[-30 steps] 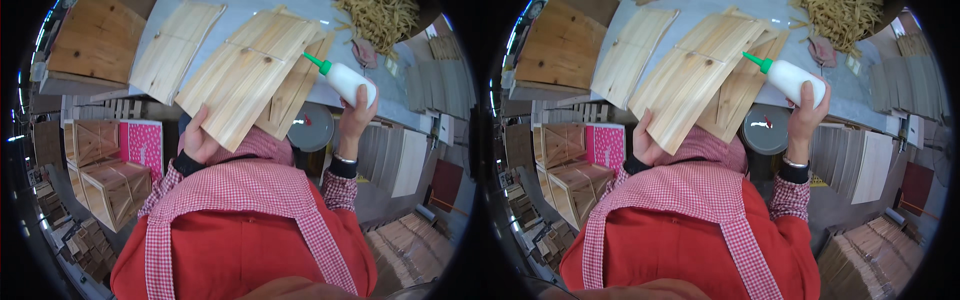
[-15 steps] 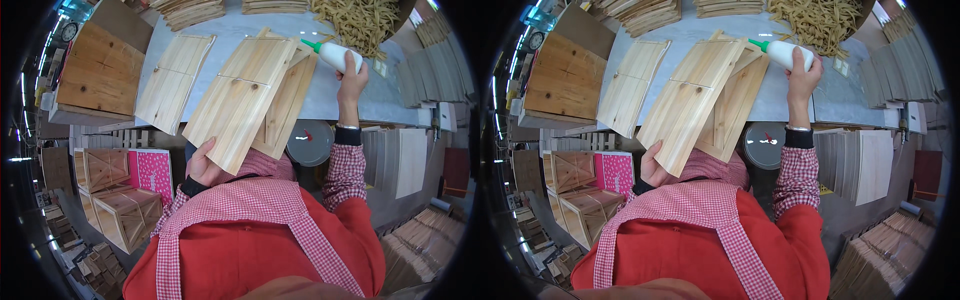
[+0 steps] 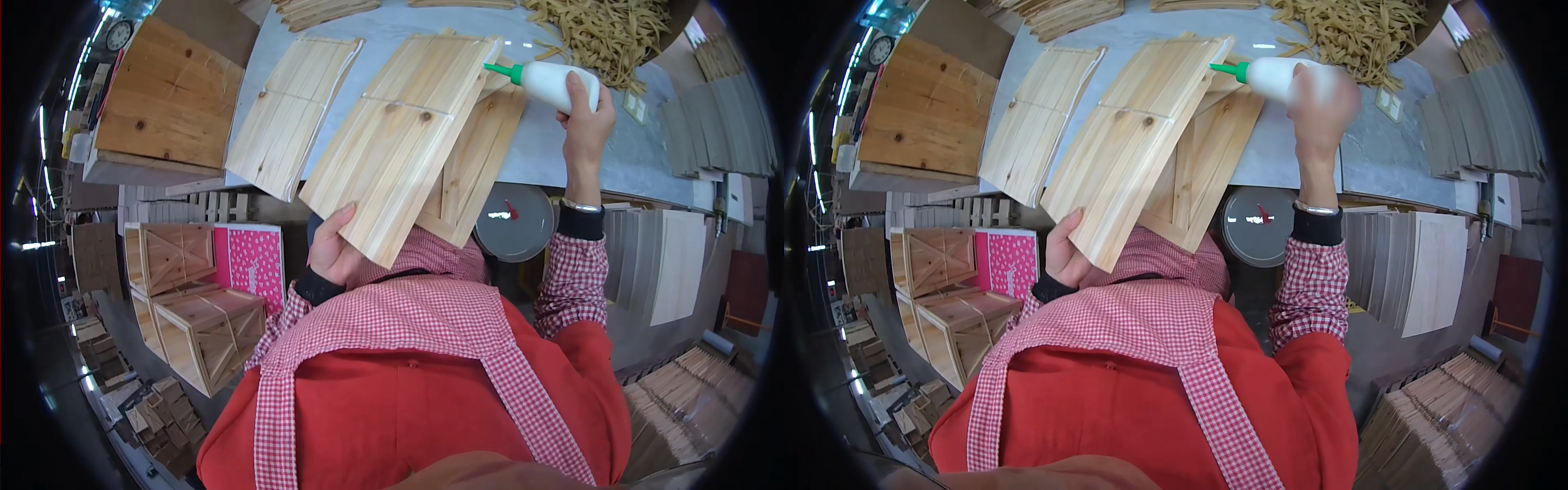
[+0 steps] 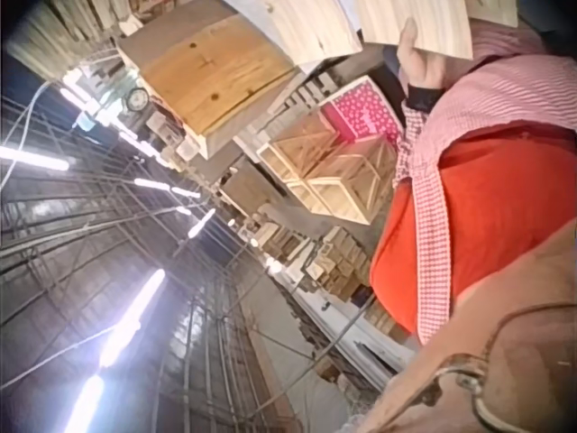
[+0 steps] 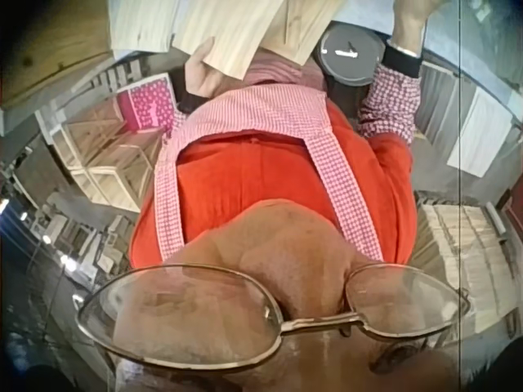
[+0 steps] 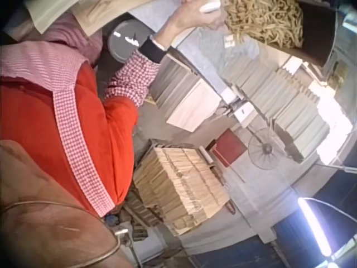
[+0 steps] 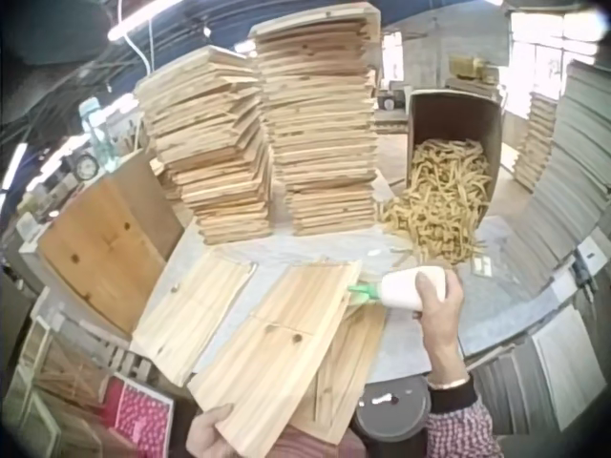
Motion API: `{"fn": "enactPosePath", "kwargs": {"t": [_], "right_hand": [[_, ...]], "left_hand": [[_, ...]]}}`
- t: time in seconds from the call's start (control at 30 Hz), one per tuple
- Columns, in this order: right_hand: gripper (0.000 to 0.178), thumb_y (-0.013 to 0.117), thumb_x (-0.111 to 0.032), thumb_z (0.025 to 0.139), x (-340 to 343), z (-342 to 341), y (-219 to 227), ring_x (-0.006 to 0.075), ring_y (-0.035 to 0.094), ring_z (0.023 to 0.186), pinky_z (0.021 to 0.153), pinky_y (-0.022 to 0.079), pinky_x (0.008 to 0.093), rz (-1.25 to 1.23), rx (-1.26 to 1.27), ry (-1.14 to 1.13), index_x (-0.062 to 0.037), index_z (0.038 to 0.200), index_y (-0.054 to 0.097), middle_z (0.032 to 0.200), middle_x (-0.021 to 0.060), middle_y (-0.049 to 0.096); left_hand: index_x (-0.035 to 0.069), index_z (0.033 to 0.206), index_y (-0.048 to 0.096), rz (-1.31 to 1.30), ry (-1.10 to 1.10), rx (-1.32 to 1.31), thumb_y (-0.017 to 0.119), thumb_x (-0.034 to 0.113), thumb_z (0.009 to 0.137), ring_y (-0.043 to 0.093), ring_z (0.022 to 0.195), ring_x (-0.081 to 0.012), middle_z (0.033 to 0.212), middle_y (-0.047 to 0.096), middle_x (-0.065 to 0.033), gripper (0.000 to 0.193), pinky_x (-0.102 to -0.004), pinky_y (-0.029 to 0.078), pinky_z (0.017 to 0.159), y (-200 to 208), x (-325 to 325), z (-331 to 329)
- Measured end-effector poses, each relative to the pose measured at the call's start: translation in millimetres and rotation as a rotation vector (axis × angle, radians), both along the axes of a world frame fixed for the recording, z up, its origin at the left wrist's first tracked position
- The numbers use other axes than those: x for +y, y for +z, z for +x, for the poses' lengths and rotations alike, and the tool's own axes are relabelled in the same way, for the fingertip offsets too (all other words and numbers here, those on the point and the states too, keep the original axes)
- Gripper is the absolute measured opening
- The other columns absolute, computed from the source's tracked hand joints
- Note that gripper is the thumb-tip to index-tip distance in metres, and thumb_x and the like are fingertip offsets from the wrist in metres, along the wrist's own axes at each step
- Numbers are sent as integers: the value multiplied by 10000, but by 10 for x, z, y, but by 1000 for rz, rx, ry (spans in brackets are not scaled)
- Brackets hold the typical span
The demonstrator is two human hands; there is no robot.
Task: Assembling a small wooden box by gluing pre-cut panels and securing them with a rubber band.
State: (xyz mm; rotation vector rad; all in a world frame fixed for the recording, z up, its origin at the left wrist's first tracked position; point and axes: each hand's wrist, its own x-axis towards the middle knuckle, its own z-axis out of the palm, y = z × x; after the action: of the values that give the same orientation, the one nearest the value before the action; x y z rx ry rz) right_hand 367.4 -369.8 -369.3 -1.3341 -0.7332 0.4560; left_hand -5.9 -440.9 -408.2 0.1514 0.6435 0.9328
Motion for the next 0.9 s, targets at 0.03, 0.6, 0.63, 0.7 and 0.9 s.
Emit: {"fn": "enactPosePath", "kwargs": {"t": [0.03, 0.6, 0.63, 0.7, 0.9], "right_hand": [[371, 690, -319, 875, -46, -37, 31, 73, 518, 537, 433, 395, 198, -6, 4, 12, 7, 1023, 594, 774, 48, 602], [337, 637, -285, 896, -845, -883, 338, 94, 563, 726, 542, 442, 210, 111, -246, 406, 2, 1058, 570, 882, 55, 605], [343, 636, -285, 898, -871, -913, 357, 99, 565, 742, 564, 450, 216, 120, -283, 440, 6, 1065, 568, 893, 58, 605], [349, 635, -285, 899, -865, -947, 376, 104, 566, 759, 587, 458, 221, 134, -323, 478, 9, 1071, 565, 903, 61, 604], [316, 672, -213, 885, -794, -1022, 416, 115, 548, 819, 725, 453, 255, 125, -237, 339, 23, 1060, 555, 929, 69, 597]], "left_hand": [[-41, 1415, 278, 27, -2, 11, 568, 104, 912, 465, 1280, -328, 1378, 456, -219, 599, -455, 366, 1098, 11, 24, 1], [-67, 1370, 345, 230, 14, -113, 541, 147, 944, 473, 1272, -335, 1365, 467, -234, 516, -467, 375, 1094, 207, 642, 134], [-72, 1364, 346, 245, 28, -129, 543, 130, 942, 474, 1272, -326, 1360, 472, -228, 508, -458, 378, 1095, 217, 667, 136], [-80, 1350, 349, 276, 49, -163, 549, 96, 936, 476, 1272, -306, 1348, 481, -215, 492, -441, 384, 1097, 241, 703, 142], [-75, 1335, 369, 281, 71, -171, 571, 73, 920, 493, 1253, -289, 1334, 495, -197, 485, -423, 394, 1094, 305, 723, 85]]}}
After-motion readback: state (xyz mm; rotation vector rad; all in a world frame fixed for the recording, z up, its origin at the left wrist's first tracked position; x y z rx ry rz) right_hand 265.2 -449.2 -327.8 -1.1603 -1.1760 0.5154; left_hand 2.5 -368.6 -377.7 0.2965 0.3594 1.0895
